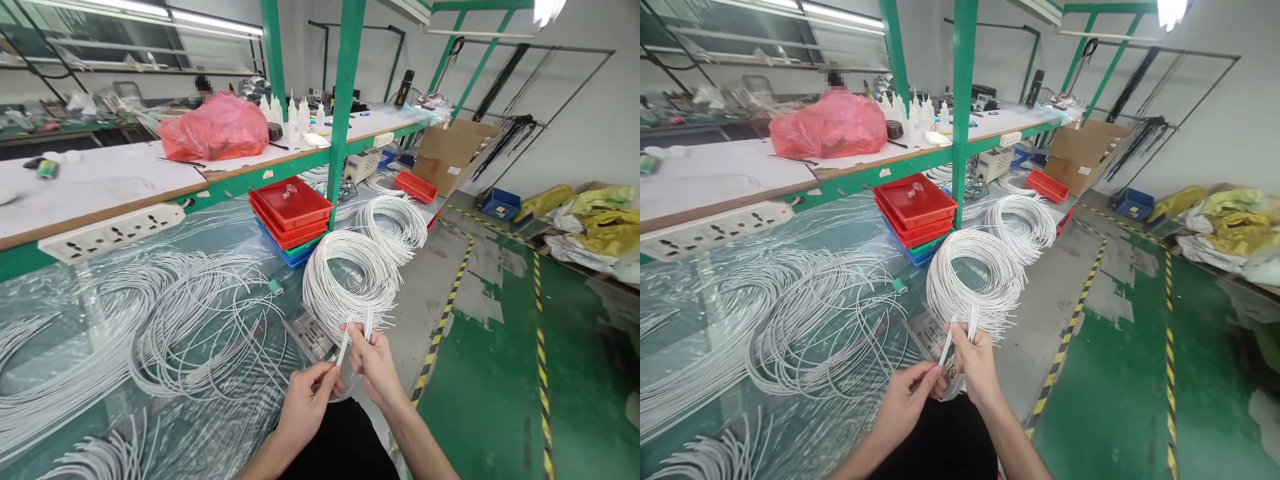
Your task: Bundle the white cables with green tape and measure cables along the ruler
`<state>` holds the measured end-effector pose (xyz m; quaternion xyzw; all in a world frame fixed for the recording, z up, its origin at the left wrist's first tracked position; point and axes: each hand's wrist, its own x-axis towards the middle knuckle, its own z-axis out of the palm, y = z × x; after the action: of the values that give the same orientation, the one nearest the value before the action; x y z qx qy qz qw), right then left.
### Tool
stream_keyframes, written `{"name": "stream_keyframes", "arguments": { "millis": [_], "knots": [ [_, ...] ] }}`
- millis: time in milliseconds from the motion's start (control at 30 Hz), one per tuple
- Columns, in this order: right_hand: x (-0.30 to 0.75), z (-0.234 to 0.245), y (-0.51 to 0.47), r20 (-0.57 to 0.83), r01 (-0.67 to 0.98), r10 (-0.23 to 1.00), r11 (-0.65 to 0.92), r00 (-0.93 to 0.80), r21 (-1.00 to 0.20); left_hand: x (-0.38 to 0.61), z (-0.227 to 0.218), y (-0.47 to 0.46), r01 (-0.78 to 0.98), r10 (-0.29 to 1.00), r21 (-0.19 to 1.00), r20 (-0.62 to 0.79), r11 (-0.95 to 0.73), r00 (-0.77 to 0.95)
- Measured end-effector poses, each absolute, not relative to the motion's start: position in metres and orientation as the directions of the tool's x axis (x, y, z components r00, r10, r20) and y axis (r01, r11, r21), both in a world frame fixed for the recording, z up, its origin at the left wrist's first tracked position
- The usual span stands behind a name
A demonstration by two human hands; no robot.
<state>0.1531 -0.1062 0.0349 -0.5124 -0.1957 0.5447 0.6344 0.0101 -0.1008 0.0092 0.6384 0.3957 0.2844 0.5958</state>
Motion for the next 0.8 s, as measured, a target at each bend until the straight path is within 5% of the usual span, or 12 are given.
{"name": "stream_keyframes", "arguments": {
  "millis": [267,400,567,700,800],
  "knots": [
    [0.137,0.014,-0.108,-0.164,-0.214,0.901,-0.082,0.401,-0.973,0.018,0.018,-0.102,0.305,0.855,0.935,-0.001,-0.183,0.518],
    [0.137,0.001,-0.109,-0.103,-0.094,0.886,-0.068,0.452,-0.993,0.015,0.014,-0.099,0.449,0.832,0.818,0.064,-0.360,0.550],
    [0.155,0.000,-0.113,-0.104,-0.082,0.886,-0.075,0.451,-0.994,0.015,0.003,-0.091,0.449,0.799,0.742,0.189,-0.497,0.571],
    [0.186,0.022,-0.128,-0.100,-0.131,0.886,-0.045,0.453,-0.990,0.033,-0.007,-0.082,0.428,0.760,0.757,0.136,-0.494,0.636],
    [0.216,0.044,-0.142,-0.154,-0.183,0.881,-0.078,0.448,-0.980,0.058,-0.012,-0.080,0.315,0.606,0.799,0.076,-0.512,0.792]
  ]
}}
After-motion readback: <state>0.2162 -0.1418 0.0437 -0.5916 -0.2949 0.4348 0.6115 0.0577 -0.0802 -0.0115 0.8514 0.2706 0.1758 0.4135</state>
